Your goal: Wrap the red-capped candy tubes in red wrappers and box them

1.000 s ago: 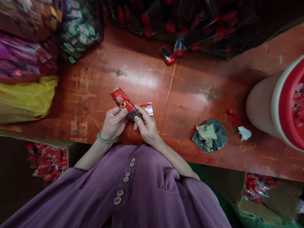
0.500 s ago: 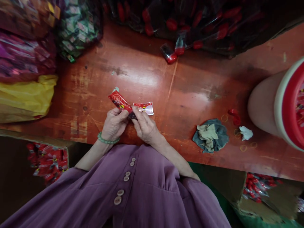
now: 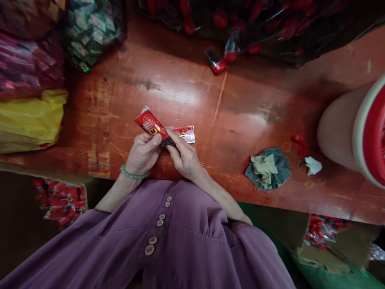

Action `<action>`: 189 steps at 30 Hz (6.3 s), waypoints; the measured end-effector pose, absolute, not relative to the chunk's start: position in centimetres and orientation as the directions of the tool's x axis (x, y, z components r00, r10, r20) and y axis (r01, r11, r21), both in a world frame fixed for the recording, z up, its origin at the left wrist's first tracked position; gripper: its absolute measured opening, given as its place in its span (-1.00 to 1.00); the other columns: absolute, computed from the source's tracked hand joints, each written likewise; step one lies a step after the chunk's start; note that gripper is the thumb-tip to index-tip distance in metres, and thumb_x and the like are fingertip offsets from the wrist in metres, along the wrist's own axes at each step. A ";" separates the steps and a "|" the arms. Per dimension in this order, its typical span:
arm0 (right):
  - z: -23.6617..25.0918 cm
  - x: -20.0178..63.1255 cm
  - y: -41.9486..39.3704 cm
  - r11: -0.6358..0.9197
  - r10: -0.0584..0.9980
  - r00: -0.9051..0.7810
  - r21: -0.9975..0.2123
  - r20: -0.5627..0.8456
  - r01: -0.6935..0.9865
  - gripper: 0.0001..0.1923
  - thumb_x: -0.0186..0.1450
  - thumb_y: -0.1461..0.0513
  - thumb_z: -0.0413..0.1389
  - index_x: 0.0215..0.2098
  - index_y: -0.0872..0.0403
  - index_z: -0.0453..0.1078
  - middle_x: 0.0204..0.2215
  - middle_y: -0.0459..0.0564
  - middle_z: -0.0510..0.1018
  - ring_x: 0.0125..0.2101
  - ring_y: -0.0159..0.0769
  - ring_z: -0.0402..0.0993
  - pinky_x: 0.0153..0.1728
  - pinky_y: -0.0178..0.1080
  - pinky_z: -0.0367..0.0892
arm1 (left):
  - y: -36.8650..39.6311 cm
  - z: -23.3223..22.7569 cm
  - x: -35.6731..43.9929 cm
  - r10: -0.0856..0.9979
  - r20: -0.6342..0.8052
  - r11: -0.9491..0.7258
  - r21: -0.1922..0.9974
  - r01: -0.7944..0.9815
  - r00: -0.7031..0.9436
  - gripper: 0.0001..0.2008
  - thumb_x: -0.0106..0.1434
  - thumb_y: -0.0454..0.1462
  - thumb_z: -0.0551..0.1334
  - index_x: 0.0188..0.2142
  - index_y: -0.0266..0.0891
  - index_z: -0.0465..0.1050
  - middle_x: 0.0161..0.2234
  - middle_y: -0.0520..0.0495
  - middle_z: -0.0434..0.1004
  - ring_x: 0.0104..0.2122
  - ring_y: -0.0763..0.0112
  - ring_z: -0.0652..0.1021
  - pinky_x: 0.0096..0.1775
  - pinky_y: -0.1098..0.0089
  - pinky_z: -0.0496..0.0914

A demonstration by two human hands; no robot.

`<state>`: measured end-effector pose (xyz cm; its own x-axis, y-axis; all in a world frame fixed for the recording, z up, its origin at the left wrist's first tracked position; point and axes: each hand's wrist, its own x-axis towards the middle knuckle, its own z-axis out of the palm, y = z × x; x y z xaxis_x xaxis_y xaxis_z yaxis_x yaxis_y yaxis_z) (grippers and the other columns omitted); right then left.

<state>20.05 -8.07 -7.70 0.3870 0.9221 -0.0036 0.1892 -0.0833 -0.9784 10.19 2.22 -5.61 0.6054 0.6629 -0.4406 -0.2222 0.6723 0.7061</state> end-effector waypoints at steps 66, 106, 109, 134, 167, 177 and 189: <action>-6.6 19.7 -7.4 -0.114 0.933 0.319 -0.977 -0.168 -0.180 -0.73 0.44 -0.01 -0.01 -0.10 0.00 0.26 -0.47 -0.18 0.42 -0.61 -0.49 0.29 -0.56 -0.37 0.30 | 1.0 -4.9 10.1 0.669 -0.432 0.658 0.723 -0.211 0.605 -0.58 -0.03 0.07 0.48 -0.45 -0.24 0.58 -0.67 0.07 0.40 -0.67 0.52 0.38 -0.57 0.42 0.44; -6.9 18.4 -8.6 -0.121 0.946 0.283 -0.983 -0.157 -0.141 -0.69 0.44 -0.05 -0.06 -0.16 0.01 0.21 -0.54 -0.25 0.30 -0.66 -0.53 0.17 -0.63 -0.39 0.16 | -0.6 -5.9 8.5 0.776 -0.332 0.505 0.836 -0.213 0.535 -0.64 0.06 0.01 0.46 -0.49 -0.26 0.57 -0.59 0.02 0.53 -0.61 0.48 0.50 -0.49 0.43 0.43; -6.6 18.6 -8.3 -0.101 0.957 0.279 -0.993 -0.082 0.054 -0.75 0.45 0.01 -0.04 -0.14 0.01 0.23 -0.49 -0.20 0.35 -0.58 -0.48 0.24 -0.53 -0.35 0.23 | -0.1 -5.7 8.6 0.813 -0.301 0.484 0.826 -0.291 0.499 -0.59 -0.03 0.04 0.50 -0.41 -0.25 0.61 -0.48 -0.05 0.62 -0.45 0.35 0.61 -0.30 0.35 0.51; -6.3 19.6 -7.6 -0.083 0.974 0.226 -0.966 -0.026 0.246 -0.82 0.45 0.11 -0.05 -0.06 0.00 0.22 -0.35 -0.08 0.47 -0.39 -0.34 0.41 -0.30 -0.21 0.39 | 0.4 -4.8 9.0 0.775 -0.391 0.572 0.769 -0.287 0.497 -0.57 -0.05 0.04 0.50 -0.35 -0.23 0.62 -0.31 -0.12 0.69 -0.15 0.21 0.65 -0.07 0.27 0.52; -6.6 20.6 -7.5 -0.040 0.976 0.217 -0.985 -0.004 0.165 -0.71 0.43 0.05 0.04 0.03 -0.03 0.19 -0.21 -0.05 0.50 -0.50 -0.45 0.40 -0.42 -0.26 0.43 | 0.8 -5.0 8.8 0.791 -0.353 0.535 0.795 -0.286 0.499 -0.57 -0.05 0.08 0.49 -0.39 -0.21 0.62 -0.34 -0.09 0.68 -0.31 0.30 0.64 -0.28 0.36 0.52; -7.1 20.3 -8.0 -0.076 0.974 0.208 -0.995 -0.090 -0.072 -0.68 0.35 -0.04 0.12 -0.21 -0.03 0.17 -0.34 -0.18 0.47 -0.62 -0.55 0.42 -0.58 -0.39 0.38 | -1.4 -5.3 8.9 0.748 -0.393 0.574 0.788 -0.223 0.535 -0.57 0.00 0.07 0.47 -0.37 -0.25 0.63 -0.50 -0.04 0.61 -0.66 0.52 0.42 -0.62 0.42 0.37; -8.6 19.9 -9.0 -0.020 0.989 0.148 -0.999 -0.016 0.028 -0.67 0.27 0.03 0.24 -0.36 0.00 0.20 -0.52 -0.24 0.44 -0.62 -0.49 0.34 -0.57 -0.36 0.28 | -2.8 -6.1 6.2 0.807 -0.306 0.420 0.898 -0.127 0.504 -0.66 0.11 -0.01 0.43 -0.31 -0.25 0.65 -0.37 -0.09 0.66 -0.42 0.38 0.59 -0.31 0.40 0.48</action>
<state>19.94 -9.04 -8.57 0.1480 0.9889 -0.0157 0.0280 -0.0200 -0.9994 6.16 -2.84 -6.07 0.5042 0.8074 -0.3064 -0.1272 0.4203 0.8984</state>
